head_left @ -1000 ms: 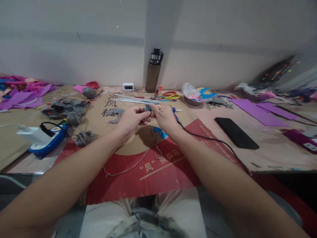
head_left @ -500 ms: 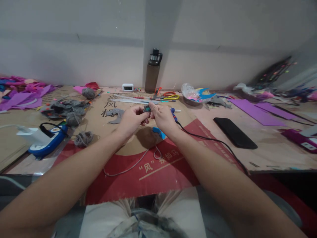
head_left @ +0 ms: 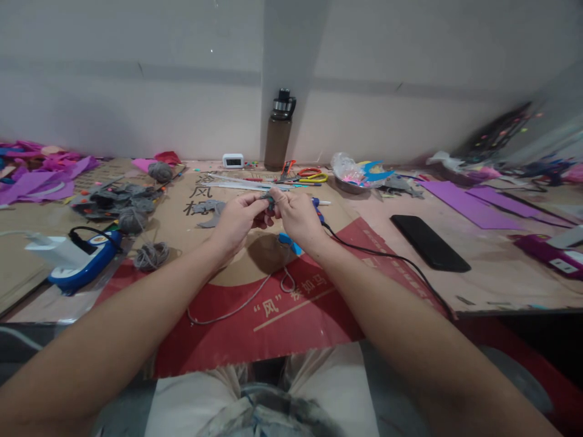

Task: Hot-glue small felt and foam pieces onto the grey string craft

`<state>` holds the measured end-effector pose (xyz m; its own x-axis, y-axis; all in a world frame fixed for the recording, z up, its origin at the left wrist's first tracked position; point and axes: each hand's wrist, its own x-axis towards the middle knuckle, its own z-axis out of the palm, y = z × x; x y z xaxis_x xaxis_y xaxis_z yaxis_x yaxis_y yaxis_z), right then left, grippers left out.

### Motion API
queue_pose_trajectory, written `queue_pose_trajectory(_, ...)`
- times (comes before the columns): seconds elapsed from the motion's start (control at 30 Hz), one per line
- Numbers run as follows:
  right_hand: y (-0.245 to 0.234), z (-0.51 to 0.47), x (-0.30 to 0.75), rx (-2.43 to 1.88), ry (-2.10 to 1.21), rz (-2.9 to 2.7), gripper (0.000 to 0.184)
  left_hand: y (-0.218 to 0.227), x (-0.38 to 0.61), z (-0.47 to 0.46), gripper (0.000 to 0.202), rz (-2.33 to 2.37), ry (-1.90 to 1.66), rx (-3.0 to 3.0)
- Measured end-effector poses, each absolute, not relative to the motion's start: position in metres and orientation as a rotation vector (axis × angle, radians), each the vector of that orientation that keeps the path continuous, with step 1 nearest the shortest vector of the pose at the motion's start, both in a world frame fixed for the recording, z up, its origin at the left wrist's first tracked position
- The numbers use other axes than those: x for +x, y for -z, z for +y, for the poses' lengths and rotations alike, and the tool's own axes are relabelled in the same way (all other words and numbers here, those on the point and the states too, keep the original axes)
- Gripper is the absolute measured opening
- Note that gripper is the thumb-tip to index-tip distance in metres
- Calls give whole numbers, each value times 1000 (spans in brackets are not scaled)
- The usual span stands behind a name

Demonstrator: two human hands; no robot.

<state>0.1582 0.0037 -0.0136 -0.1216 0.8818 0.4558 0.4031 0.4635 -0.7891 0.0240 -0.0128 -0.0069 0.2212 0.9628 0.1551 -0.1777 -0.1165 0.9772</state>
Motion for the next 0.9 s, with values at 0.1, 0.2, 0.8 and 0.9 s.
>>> queue_pose_trajectory(0.1,13,3,158,-1115,-615,-1727,59,6,24,-13,12,832,-1203,1242)
queue_pose_trajectory(0.2,13,4,158,-1115,-604,-1730,58,6,25,-13,11,841,-1206,1232)
queue_pose_trajectory(0.8,11,2,157,-1076,-593,-1787,55,4,22,-15,11,1035,-1238,1615)
queue_pose_trajectory(0.9,10,0,156,-1024,-626,-1790,53,4,21,-13,8,1132,-1272,1616)
